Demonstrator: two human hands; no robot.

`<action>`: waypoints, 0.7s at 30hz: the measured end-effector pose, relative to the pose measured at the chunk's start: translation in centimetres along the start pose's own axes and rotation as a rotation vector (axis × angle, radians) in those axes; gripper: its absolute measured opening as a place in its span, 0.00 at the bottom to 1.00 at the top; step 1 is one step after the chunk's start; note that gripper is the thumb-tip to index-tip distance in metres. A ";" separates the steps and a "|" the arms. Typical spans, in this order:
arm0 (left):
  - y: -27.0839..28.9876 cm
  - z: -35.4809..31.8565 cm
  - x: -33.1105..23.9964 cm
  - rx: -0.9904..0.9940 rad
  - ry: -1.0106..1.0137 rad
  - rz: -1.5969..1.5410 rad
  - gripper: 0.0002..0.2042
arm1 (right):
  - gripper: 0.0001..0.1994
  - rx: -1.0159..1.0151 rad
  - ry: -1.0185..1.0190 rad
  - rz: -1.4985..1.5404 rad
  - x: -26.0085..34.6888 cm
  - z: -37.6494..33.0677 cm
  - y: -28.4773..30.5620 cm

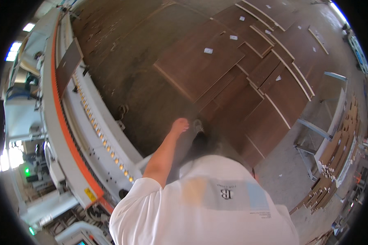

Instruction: The person moves various wood furniture panels from a stack, places them into a machinery feeder for edge banding or processing, and clears processed panels.

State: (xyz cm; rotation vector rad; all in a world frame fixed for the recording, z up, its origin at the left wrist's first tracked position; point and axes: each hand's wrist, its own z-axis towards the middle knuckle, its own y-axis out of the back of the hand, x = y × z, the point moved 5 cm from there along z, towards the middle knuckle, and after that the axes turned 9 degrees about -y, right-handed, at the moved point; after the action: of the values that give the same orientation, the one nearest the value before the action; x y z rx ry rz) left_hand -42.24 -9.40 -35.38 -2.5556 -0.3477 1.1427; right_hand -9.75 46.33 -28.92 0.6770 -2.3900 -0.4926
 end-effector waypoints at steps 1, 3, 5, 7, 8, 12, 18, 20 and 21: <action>-0.4 2.3 -1.2 -0.086 -0.016 0.063 0.05 | 0.12 -0.002 -0.086 0.039 0.0 -0.8 -0.4; -2.2 5.4 -4.3 -0.245 -0.035 0.215 0.04 | 0.12 -0.017 -0.278 0.157 -0.2 -3.3 -2.9; 0.0 9.9 -3.7 -0.332 -0.039 0.126 0.06 | 0.12 -0.024 -0.364 0.197 1.9 -5.1 -2.6; 3.1 13.3 -2.7 -0.464 -0.046 0.116 0.09 | 0.12 -0.013 -0.413 0.205 4.0 -5.3 -1.2; 3.2 14.7 -3.5 -0.477 0.000 0.185 0.11 | 0.12 -0.025 -0.448 0.226 4.6 -6.2 -1.7; 0.3 17.9 -6.5 -0.562 0.107 0.278 0.18 | 0.12 -0.076 -0.559 0.301 7.2 -9.7 -3.8; 2.1 18.9 -4.3 -0.596 0.073 0.037 0.20 | 0.12 -0.067 -0.594 0.293 9.2 -8.8 -2.9; 2.3 18.6 -4.5 -0.571 0.048 -0.034 0.19 | 0.13 -0.058 -0.603 0.297 9.4 -8.9 -3.3; 2.3 18.5 -4.5 -0.549 0.053 -0.046 0.19 | 0.13 -0.057 -0.602 0.297 9.3 -8.5 -3.2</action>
State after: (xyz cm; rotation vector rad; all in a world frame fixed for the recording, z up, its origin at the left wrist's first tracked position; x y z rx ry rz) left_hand -58.89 -9.56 -44.90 -3.0121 -0.7978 1.0723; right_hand -9.71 36.93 -19.96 0.1407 -2.9523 -0.7061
